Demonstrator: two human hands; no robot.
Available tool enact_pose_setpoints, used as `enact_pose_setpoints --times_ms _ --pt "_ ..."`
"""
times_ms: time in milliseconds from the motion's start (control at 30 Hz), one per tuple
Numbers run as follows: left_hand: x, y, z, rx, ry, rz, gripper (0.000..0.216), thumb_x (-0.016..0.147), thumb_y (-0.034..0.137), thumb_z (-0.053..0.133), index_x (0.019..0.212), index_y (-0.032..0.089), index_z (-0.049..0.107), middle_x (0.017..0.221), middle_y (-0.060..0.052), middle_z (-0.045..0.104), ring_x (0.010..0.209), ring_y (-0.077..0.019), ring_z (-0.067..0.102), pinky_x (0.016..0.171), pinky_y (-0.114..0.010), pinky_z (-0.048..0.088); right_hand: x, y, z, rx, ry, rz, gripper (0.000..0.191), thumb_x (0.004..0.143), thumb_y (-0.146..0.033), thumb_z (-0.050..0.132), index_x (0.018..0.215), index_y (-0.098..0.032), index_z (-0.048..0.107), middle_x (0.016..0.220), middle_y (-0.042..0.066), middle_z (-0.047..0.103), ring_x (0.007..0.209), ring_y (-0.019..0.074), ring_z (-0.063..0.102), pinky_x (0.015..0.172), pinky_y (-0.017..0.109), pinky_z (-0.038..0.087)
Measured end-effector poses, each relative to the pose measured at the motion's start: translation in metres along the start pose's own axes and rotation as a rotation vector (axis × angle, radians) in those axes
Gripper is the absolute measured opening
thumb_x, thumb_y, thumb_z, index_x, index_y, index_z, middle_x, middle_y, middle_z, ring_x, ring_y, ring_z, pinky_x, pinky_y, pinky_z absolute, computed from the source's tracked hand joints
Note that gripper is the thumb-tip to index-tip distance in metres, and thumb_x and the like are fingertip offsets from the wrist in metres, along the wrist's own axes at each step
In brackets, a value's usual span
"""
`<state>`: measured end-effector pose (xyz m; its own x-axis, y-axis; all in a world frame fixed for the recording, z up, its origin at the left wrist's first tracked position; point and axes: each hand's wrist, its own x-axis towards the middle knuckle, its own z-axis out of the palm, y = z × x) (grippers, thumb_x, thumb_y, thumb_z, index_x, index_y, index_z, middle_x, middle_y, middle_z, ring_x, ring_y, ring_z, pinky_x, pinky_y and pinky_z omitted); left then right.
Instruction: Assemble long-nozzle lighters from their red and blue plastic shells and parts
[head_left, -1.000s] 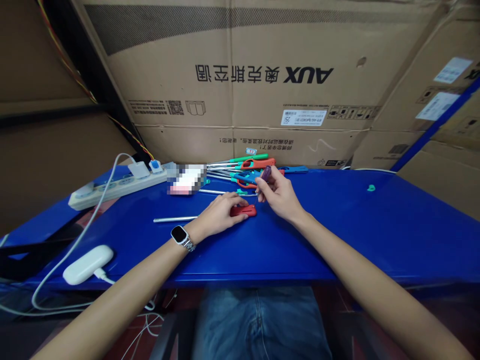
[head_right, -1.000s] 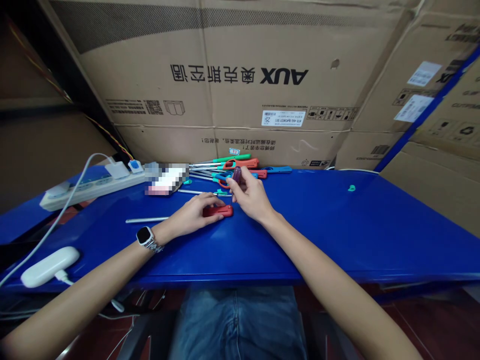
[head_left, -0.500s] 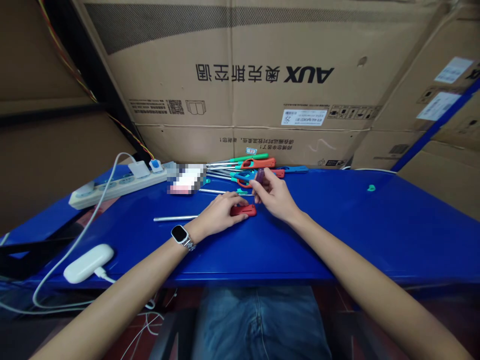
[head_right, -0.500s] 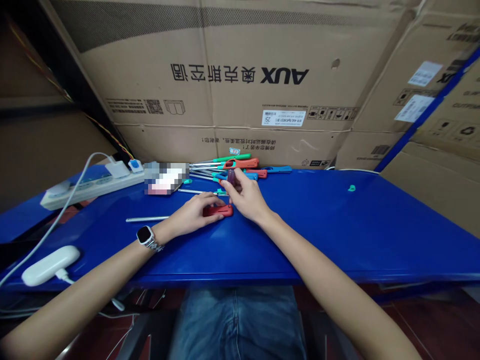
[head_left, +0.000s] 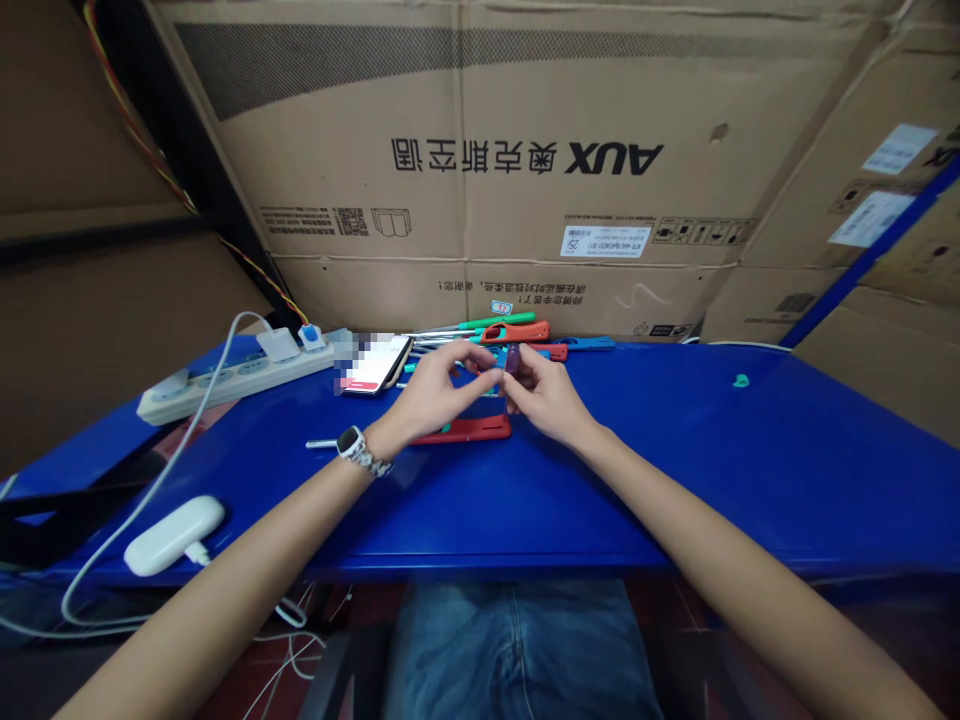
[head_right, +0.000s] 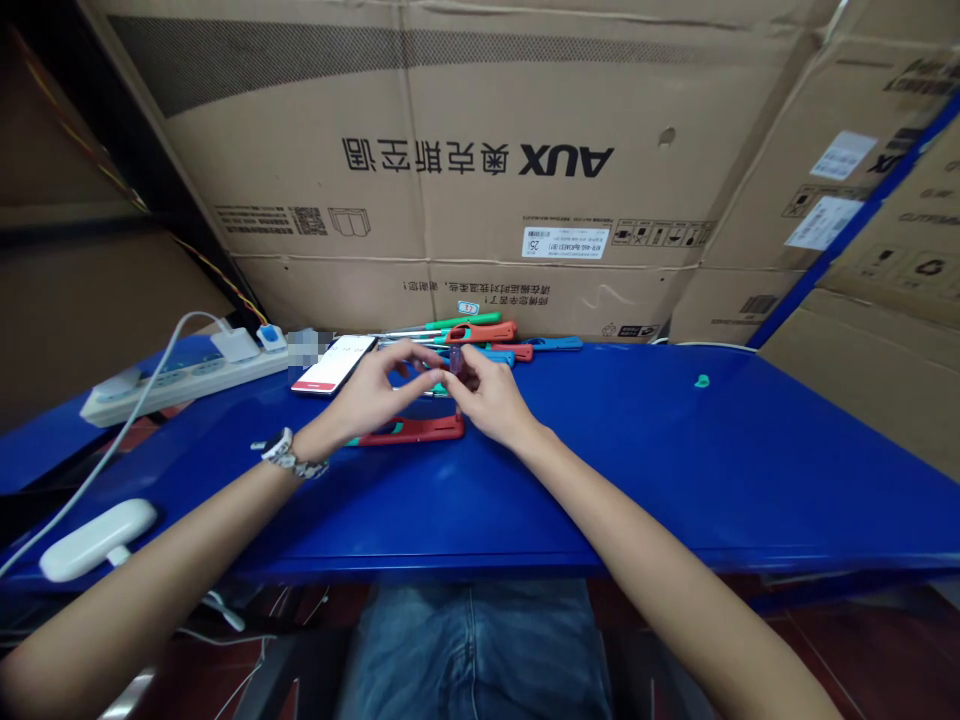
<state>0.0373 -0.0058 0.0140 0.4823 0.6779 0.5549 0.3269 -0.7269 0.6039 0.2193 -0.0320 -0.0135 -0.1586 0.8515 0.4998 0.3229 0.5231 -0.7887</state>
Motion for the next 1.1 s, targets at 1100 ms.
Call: enact_pose_setpoints --times_ms 1100 --pt "0.024 0.007 0.019 -0.363 0.157 0.045 0.02 0.084 0.037 0.072 0.079 0.018 0.071 0.083 -0.004 0.067 0.078 -0.0165 0.062 0.069 -0.031 0.049 0.004 -0.01 -0.007 0.147 0.072 0.001 0.04 0.074 -0.055 0.073 0.073 -0.02 0.055 0.067 -0.002 0.053 0.064 0.0127 0.05 0.06 0.027 0.044"
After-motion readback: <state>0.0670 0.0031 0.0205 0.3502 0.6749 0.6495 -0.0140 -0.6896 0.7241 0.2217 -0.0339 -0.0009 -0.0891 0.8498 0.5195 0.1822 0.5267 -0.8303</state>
